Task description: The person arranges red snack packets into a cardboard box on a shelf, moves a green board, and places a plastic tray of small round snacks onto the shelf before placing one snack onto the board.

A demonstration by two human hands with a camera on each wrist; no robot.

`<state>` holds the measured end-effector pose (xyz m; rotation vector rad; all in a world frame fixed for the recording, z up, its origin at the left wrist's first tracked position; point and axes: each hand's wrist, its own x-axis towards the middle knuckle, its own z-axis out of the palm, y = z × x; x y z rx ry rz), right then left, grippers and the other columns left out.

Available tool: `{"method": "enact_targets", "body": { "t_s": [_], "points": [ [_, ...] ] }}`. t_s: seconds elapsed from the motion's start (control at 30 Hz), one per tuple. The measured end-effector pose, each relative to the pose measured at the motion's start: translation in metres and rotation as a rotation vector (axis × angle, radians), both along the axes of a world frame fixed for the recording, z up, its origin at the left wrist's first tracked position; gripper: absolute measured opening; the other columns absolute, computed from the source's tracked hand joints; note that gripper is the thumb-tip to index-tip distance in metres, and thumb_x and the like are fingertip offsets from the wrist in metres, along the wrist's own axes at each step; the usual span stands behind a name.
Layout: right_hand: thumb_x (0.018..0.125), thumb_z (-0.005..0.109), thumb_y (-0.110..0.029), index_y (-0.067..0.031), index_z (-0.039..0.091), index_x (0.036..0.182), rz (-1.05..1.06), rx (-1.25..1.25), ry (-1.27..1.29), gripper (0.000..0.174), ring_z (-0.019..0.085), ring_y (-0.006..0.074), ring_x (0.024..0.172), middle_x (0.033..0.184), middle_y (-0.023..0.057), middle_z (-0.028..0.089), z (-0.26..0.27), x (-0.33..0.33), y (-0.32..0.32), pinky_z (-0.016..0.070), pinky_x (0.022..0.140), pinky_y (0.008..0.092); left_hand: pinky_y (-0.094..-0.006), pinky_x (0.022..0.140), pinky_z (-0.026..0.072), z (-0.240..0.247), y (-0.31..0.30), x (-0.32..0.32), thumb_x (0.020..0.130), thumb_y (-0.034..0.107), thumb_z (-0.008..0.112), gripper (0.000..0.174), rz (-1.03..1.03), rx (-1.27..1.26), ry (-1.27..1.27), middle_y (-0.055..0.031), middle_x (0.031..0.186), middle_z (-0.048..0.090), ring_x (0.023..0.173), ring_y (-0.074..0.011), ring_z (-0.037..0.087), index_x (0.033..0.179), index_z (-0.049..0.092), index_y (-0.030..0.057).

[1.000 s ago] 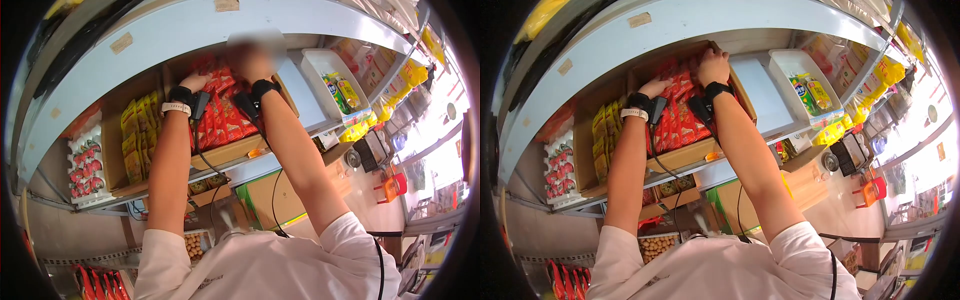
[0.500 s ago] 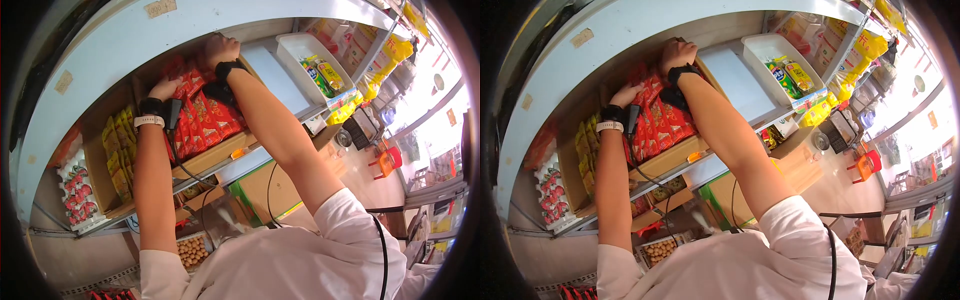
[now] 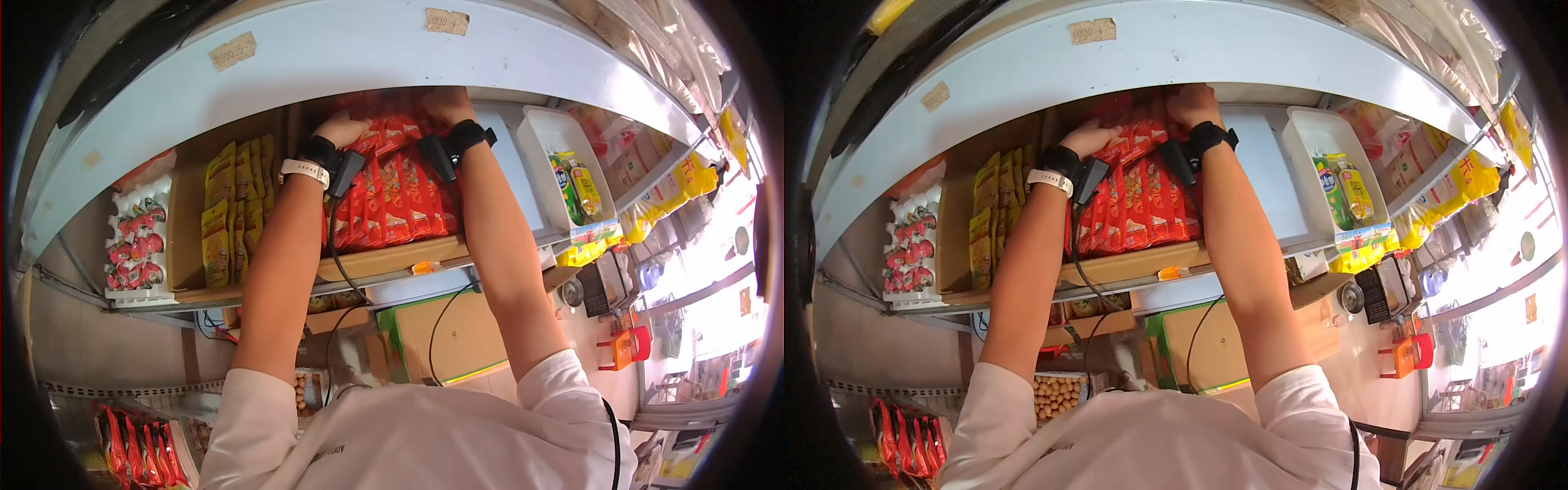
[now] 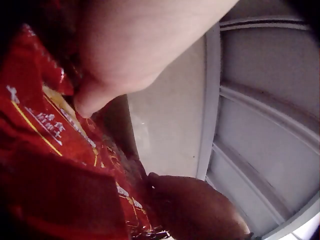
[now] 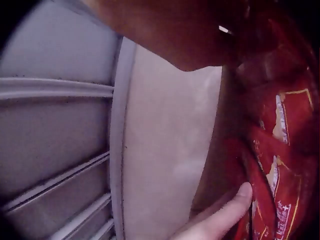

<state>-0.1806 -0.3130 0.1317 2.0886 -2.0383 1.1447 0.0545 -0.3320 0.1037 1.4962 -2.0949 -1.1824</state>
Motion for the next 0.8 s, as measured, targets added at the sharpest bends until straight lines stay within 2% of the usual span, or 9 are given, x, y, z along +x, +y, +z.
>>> {"method": "enact_targets", "body": {
  "t_s": [0.03, 0.1, 0.2, 0.3, 0.33, 0.43, 0.57, 0.67, 0.8],
  "points": [
    [0.072, 0.055, -0.023, -0.0022, 0.065, 0.097, -0.015, 0.065, 0.017, 0.033, 0.057, 0.0338, 0.105, 0.103, 0.0186, 0.063, 0.002, 0.003, 0.003, 0.0448, 0.09, 0.0393, -0.0332, 0.105, 0.0262, 0.002, 0.004, 0.001, 0.083, 0.041, 0.057, 0.074, 0.001, -0.013, 0.012, -0.0216, 0.139, 0.035, 0.13, -0.0291, 0.033, 0.136, 0.031, -0.0041],
    [0.075, 0.054, -0.024, -0.001, 0.061, 0.107, -0.069, 0.395, -0.057, 0.04, 0.054, 0.0337, 0.109, 0.109, 0.0189, 0.061, 0.034, 0.018, 0.038, 0.0429, 0.092, 0.0398, -0.0335, 0.103, 0.029, 0.017, 0.021, -0.003, 0.084, 0.039, 0.056, 0.069, -0.002, -0.044, 0.039, -0.021, 0.136, 0.04, 0.126, -0.0293, 0.038, 0.134, 0.034, -0.0033],
    [0.085, 0.043, -0.045, -0.0035, 0.062, 0.103, -0.145, 0.29, 0.036, 0.05, 0.059, 0.0356, 0.098, 0.099, 0.0206, 0.063, -0.003, 0.005, 0.008, 0.0451, 0.086, 0.0397, -0.0339, 0.101, 0.032, 0.031, 0.047, -0.006, 0.085, 0.036, 0.055, 0.064, 0.026, -0.239, 0.02, -0.019, 0.133, 0.044, 0.121, -0.0285, 0.043, 0.134, 0.035, -0.0007],
    [0.084, 0.043, -0.047, -0.0055, 0.062, 0.105, -0.113, 0.308, -0.025, 0.05, 0.058, 0.0364, 0.099, 0.102, 0.0204, 0.063, -0.001, 0.004, 0.012, 0.0448, 0.086, 0.0406, -0.0336, 0.099, 0.0335, 0.007, 0.022, -0.003, 0.084, 0.037, 0.056, 0.064, -0.008, -0.279, 0.074, -0.019, 0.132, 0.046, 0.119, -0.0278, 0.045, 0.134, 0.037, 0.0003],
    [0.083, 0.045, -0.047, -0.0052, 0.062, 0.106, -0.088, 0.143, 0.038, 0.05, 0.058, 0.0372, 0.101, 0.103, 0.0215, 0.062, 0.007, 0.013, 0.025, 0.0448, 0.086, 0.0416, -0.0339, 0.098, 0.0341, 0.004, 0.017, -0.003, 0.084, 0.037, 0.056, 0.063, 0.0, -0.276, 0.035, -0.0191, 0.13, 0.047, 0.119, -0.0279, 0.046, 0.132, 0.039, 0.0002],
    [0.083, 0.048, -0.045, -0.005, 0.061, 0.106, 0.025, 0.269, -0.036, 0.048, 0.057, 0.038, 0.101, 0.103, 0.0228, 0.061, 0.041, 0.029, 0.061, 0.0451, 0.086, 0.0424, -0.0348, 0.096, 0.0361, 0.005, 0.015, -0.003, 0.082, 0.038, 0.057, 0.06, 0.023, -0.277, -0.039, -0.02, 0.126, 0.051, 0.116, -0.0287, 0.048, 0.127, 0.045, -0.0001],
    [0.08, 0.054, -0.041, -0.004, 0.059, 0.106, -0.059, 0.158, -0.039, 0.046, 0.059, 0.0374, 0.096, 0.102, 0.0221, 0.062, 0.021, 0.022, 0.04, 0.0474, 0.081, 0.0431, -0.0365, 0.093, 0.0386, 0.009, 0.02, -0.004, 0.081, 0.039, 0.058, 0.057, 0.046, -0.278, -0.083, -0.0212, 0.12, 0.055, 0.111, -0.0311, 0.051, 0.122, 0.05, -0.0009],
    [0.083, 0.054, -0.038, -0.0016, 0.059, 0.105, 0.109, 0.173, 0.154, 0.043, 0.061, 0.0396, 0.087, 0.097, 0.0254, 0.062, 0.02, 0.008, 0.034, 0.0485, 0.073, 0.0437, -0.0363, 0.093, 0.0386, 0.021, 0.025, -0.004, 0.081, 0.04, 0.057, 0.059, 0.011, -0.232, -0.14, -0.0224, 0.121, 0.054, 0.111, -0.0323, 0.051, 0.122, 0.049, -0.0013],
    [0.087, 0.046, -0.044, -0.0004, 0.059, 0.103, 0.148, 0.162, 0.275, 0.049, 0.058, 0.0433, 0.09, 0.094, 0.0293, 0.06, 0.009, -0.02, 0.012, 0.0462, 0.075, 0.0449, -0.0354, 0.096, 0.0371, 0.011, 0.022, -0.004, 0.081, 0.042, 0.056, 0.062, 0.083, -0.298, -0.076, -0.0232, 0.124, 0.051, 0.115, -0.0332, 0.049, 0.125, 0.046, -0.0005]
  ]
}}
